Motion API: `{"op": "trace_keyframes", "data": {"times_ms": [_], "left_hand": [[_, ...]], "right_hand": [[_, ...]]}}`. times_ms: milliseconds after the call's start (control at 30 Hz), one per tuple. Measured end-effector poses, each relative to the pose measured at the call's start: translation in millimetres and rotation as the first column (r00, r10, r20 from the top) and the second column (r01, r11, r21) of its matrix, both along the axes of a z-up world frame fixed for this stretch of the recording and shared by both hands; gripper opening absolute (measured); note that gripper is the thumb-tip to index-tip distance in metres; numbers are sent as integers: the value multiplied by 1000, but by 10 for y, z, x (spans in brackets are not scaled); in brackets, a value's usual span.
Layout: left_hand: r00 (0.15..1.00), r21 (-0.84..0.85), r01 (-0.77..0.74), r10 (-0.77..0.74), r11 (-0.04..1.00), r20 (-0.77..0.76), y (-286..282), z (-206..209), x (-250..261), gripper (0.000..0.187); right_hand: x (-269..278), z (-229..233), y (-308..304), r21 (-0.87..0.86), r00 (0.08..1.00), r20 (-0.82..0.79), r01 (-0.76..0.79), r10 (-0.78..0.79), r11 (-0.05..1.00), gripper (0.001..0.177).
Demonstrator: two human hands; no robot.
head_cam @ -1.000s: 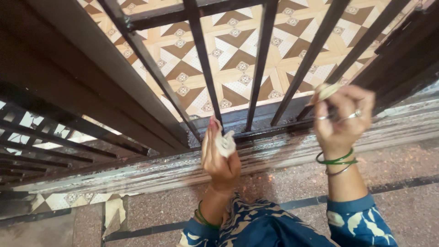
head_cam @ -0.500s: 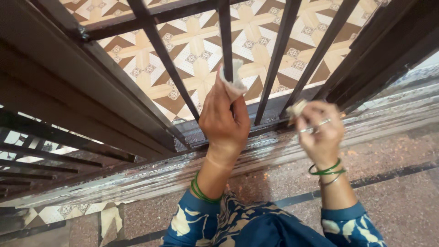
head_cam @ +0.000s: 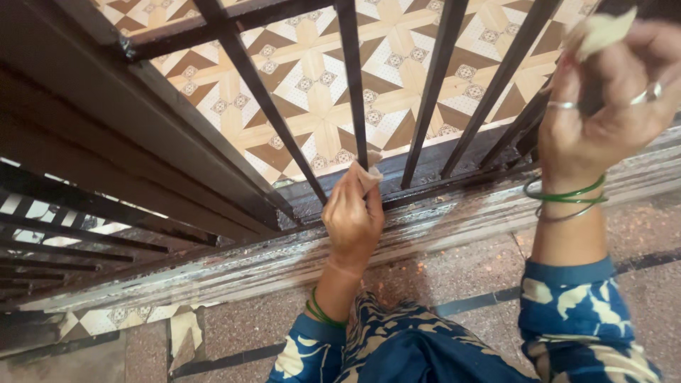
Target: The person wipes the vertical bars of a metal gate using a cloth in each hand, moving them vertically along the bars.
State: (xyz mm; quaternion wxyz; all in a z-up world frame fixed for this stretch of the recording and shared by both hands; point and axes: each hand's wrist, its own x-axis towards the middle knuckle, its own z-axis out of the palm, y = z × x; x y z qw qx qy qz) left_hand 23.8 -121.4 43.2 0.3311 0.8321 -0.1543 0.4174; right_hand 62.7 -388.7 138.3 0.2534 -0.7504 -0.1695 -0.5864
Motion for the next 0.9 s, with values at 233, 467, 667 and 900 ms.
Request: {"op": "trace_keyframes", "data": {"times_ms": [233,467,667,900], "left_hand": [[990,-143,85,-100,986,-99,-1,95,-173,37],[929,33,29,-39,999,368,-282,493,-151,39],[960,5,142,-139,990,245,-590,879,236,45],[960,29,91,-95,995,265,-690,622,397,44]], "right_hand": [[56,-679,38,54,990,13,137,-138,989,13],[-253,-1236,192,178,975,-221,76,-36,981,16],[-451,-1361,161,184,902,-428,24,58,983,19],[-315,-600,-246,-100,980,29,200,-198,975,14]]}}
